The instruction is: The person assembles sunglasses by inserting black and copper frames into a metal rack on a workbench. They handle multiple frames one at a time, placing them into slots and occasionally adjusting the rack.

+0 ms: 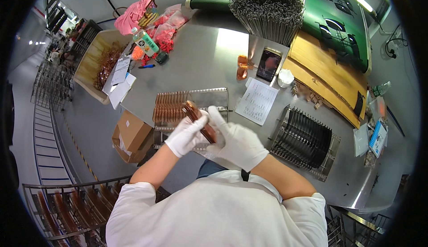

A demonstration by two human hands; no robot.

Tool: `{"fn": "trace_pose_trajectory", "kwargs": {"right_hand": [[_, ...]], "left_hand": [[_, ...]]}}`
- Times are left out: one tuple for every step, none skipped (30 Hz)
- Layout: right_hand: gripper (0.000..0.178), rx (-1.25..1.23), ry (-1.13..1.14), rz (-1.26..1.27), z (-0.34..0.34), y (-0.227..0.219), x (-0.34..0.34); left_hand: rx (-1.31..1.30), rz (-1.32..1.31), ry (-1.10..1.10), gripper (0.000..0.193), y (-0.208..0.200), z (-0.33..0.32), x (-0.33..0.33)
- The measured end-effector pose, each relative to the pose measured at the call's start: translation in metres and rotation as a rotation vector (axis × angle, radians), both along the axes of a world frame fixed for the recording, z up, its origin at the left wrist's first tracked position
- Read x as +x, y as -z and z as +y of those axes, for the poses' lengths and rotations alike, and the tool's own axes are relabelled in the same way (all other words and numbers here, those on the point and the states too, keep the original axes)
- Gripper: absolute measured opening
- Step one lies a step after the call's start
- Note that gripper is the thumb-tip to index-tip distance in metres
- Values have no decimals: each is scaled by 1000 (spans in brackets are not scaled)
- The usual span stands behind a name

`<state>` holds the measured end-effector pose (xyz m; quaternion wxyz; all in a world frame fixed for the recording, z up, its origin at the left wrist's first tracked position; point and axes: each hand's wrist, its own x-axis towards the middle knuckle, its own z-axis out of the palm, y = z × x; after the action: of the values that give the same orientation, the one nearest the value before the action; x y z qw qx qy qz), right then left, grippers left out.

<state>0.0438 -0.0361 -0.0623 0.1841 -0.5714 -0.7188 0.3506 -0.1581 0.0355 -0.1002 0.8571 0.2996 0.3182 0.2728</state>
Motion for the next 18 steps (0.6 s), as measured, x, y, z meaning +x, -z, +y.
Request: {"fn": "trace_pose_trajectory", "kwargs": {"right_hand": [[109, 156, -39, -26, 4, -1, 5], [104, 311, -79, -51, 8, -4, 8], [99, 465, -120, -76, 9, -6, 10], [96, 423, -178, -47, 9, -8, 7], [92, 380, -237, -18, 9, -11, 1], [89, 339, -294, 10, 10, -13, -4], [96, 302, -281, 59, 12, -10, -7], [95, 344, -293, 65, 12, -7, -8], [94, 384, -308, 72, 11, -2, -9], [93, 423, -322, 79, 11, 2, -11], [92, 417, -312, 95, 12, 5, -14], [90, 411, -303, 113, 13, 9, -17], [89, 405, -295, 131, 14, 12, -20], [87, 381, -298, 160, 15, 15, -23], [85, 359, -299, 188, 18, 17, -26], [83, 336, -299, 215, 19, 18, -28], [80, 389, -266, 203, 18, 19, -31], [77, 442, -234, 191, 14, 21, -34]], "left_hand": [[64, 57, 21, 23, -5, 4, -5], [128, 114, 40, 23, -11, 5, -8], [235, 175, 160, 28, -15, 3, -9], [342, 235, 278, 34, -22, 0, -10], [391, 235, 458, 38, -31, 4, -12], [444, 299, 432, 38, -32, 0, -12], [413, 321, 434, 39, -29, 0, -15], [381, 343, 435, 39, -26, 1, -18], [363, 332, 414, 41, -24, 0, -22], [345, 320, 392, 44, -22, -1, -25], [327, 308, 370, 46, -21, -2, -28], [309, 284, 384, 48, -20, -2, -31], [291, 259, 398, 51, -20, -1, -34], [274, 234, 411, 54, -20, -1, -37], [252, 243, 402, 73, -18, 0, -36], [216, 192, 378, 80, -15, -1, -38], [181, 141, 353, 87, -13, -3, -40], [146, 89, 327, 94, -12, -5, -41]]}}
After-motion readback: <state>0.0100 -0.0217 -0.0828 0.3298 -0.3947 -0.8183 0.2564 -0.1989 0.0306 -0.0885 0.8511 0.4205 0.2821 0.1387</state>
